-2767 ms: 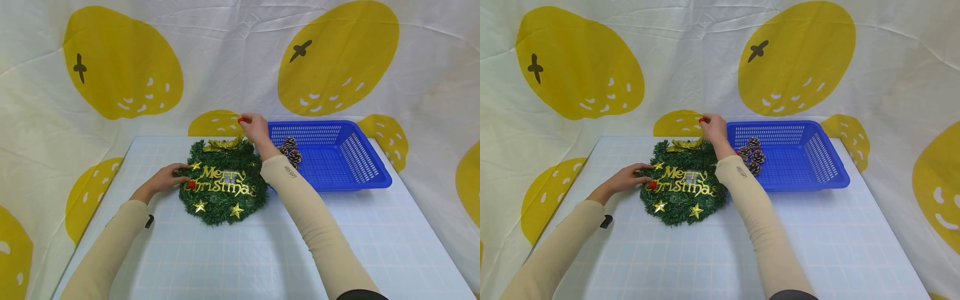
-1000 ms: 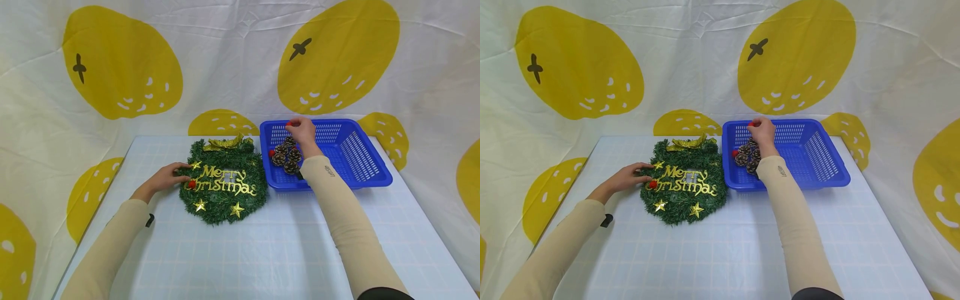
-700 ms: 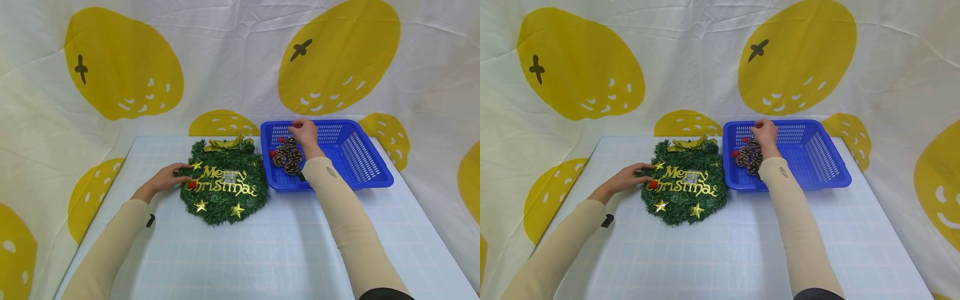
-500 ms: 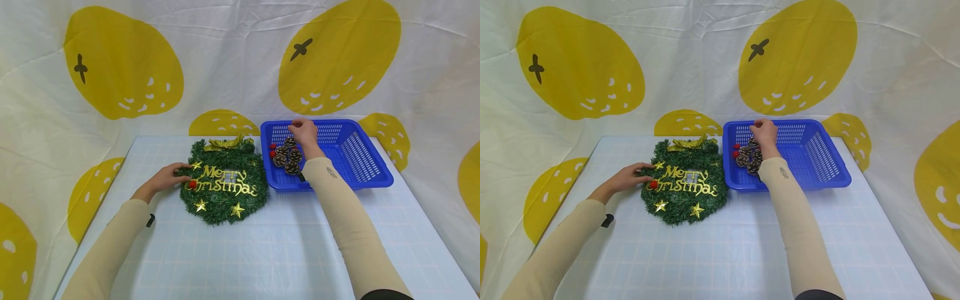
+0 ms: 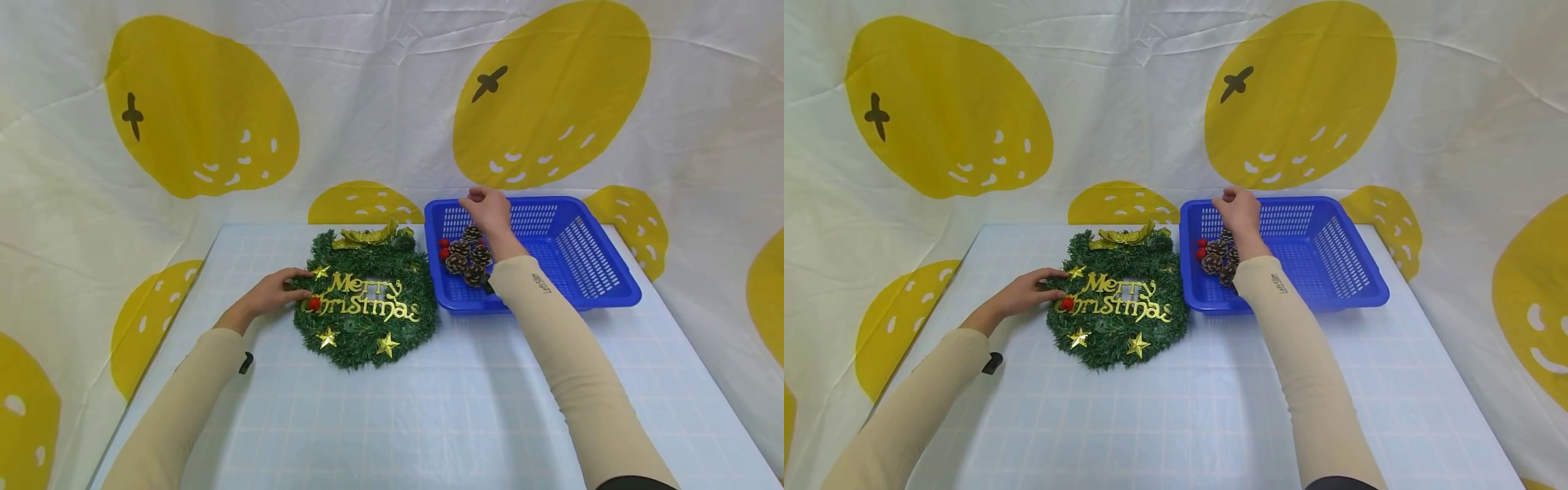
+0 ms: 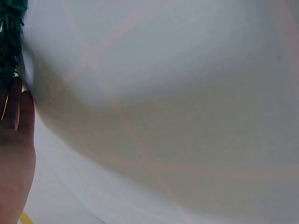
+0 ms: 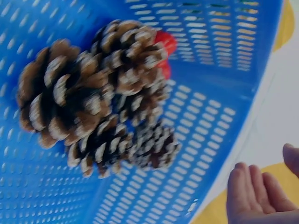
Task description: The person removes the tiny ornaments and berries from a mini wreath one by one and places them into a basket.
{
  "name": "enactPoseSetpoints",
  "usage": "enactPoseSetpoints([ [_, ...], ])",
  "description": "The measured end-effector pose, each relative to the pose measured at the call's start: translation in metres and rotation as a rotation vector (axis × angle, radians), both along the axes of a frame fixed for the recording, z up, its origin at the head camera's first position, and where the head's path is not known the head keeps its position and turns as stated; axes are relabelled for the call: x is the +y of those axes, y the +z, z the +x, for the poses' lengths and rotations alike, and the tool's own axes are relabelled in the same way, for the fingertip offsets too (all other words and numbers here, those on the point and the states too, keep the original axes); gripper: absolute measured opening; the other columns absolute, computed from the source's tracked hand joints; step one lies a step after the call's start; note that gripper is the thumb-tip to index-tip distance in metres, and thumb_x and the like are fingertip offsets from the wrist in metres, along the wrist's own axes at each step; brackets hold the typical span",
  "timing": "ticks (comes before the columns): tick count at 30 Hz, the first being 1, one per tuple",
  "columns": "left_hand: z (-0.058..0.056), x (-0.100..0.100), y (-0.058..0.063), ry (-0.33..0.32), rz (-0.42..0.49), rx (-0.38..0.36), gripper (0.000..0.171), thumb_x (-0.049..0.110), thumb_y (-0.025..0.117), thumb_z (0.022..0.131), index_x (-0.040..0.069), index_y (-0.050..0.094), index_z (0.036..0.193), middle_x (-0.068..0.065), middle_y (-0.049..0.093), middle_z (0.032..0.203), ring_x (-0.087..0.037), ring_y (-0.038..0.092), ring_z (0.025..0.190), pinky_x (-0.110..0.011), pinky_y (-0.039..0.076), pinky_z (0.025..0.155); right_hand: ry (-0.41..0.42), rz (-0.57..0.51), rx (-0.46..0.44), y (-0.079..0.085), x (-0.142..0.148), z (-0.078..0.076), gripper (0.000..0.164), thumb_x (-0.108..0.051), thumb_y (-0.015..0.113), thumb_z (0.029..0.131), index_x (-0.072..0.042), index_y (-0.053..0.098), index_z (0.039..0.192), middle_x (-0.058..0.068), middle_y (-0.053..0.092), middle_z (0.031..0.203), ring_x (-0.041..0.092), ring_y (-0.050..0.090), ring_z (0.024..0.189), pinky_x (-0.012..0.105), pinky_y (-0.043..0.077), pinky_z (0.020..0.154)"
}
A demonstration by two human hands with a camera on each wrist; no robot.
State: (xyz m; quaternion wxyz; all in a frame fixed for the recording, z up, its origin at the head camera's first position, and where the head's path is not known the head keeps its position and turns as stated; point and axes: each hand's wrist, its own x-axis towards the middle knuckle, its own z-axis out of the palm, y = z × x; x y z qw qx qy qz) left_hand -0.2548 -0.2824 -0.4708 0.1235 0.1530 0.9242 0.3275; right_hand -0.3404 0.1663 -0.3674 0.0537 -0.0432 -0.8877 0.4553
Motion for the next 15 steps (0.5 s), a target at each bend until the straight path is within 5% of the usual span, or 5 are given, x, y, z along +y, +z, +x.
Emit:
enactPoseSetpoints([
  [15, 0.001, 0.001, 0.001, 0.001, 0.004, 0.02, 0.056, 0.038, 0.067, 0.094, 0.009, 0.053, 0.14, -0.019, 0.044, 0.147, -0.044, 0.043, 0.131, -0.057, 0.036, 0.106, 0.022, -0.091, -0.013, 0.018, -0.022, 0.008, 0.056, -0.031, 0.067, 0.093, -0.003, 0.052, 0.14, 0.013, 0.057, 0.136, 0.029, 0.052, 0.125, 0.042, 0.043, 0.103],
])
